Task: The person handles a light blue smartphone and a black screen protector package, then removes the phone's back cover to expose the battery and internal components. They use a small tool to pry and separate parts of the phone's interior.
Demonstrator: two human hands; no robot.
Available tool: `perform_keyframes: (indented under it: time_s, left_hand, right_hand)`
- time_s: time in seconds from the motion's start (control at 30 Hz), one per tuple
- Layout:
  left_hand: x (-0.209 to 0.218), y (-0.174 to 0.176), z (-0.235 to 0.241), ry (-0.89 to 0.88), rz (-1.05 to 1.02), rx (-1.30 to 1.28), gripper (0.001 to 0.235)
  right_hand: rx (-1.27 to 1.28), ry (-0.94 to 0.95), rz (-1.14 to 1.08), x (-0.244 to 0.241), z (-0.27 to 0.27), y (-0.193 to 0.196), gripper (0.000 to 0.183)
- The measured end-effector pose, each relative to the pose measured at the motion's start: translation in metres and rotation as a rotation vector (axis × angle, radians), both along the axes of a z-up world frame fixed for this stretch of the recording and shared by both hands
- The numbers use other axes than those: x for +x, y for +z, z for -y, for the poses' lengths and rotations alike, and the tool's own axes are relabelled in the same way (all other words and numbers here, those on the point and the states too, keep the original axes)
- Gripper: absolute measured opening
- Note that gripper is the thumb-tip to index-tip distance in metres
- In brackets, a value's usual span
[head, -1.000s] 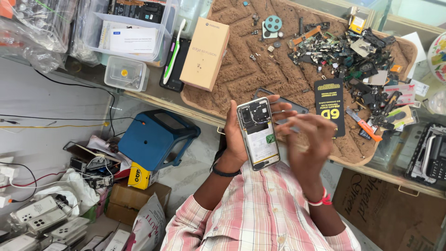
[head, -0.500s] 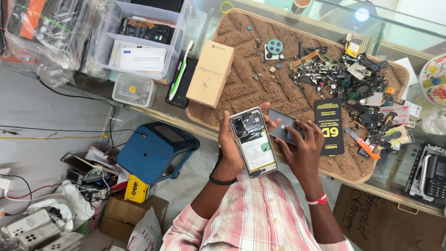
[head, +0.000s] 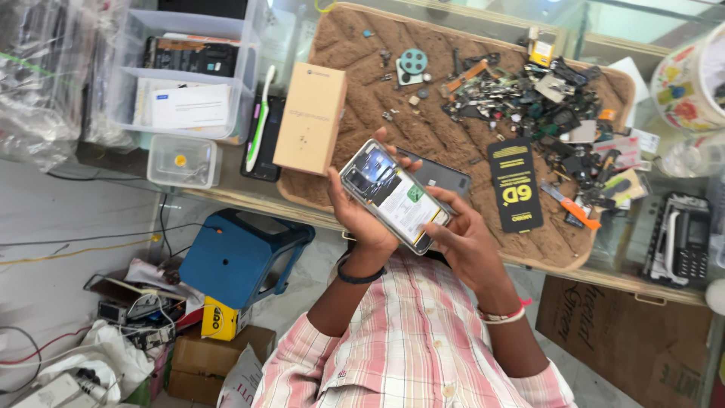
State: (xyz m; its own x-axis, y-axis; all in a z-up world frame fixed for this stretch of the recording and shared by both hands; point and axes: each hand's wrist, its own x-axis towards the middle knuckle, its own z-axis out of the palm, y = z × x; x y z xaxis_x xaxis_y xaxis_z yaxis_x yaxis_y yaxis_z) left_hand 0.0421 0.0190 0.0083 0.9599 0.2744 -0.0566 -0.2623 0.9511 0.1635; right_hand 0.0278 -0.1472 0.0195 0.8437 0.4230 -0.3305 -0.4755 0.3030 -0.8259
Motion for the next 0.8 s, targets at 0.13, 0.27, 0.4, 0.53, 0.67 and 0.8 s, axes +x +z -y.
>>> perform_keyframes:
  time_s: [0.13,0.27,0.4,0.53,0.67,0.8]
  left_hand:
    - [-0.019,0.002,-0.013,-0.165,-0.009,-0.075,0.095]
    - [-0.029,-0.026,-0.035,-0.749,0.249,0.198,0.097]
    - [-0.047,-0.057,-0.018,-1.156,-0.31,-0.316,0.079]
    - [-0.06,-0.067,-0.004,-1.304,0.206,0.33,0.072]
    - [-0.067,-0.062,0.009,-1.069,0.179,0.081,0.074]
    - [-0.066,-0.049,0.021,-0.813,0.099,0.036,0.075]
  right_hand:
    - [-0.028,-0.001,-0.009,0.009,0.013,0.01,0.049]
    - [-0.235,0.411,0.164,0.022,0.05,0.03,0.043]
    - [-0.377,0.729,0.342,0.032,0.055,0.041,0.043]
    - [-0.642,0.808,0.516,0.036,0.057,0.04,0.049]
    - [-0.821,0.193,0.847,0.035,0.072,0.024,0.042]
    - [-1.45,-0.078,1.062,0.037,0.092,0.003,0.054]
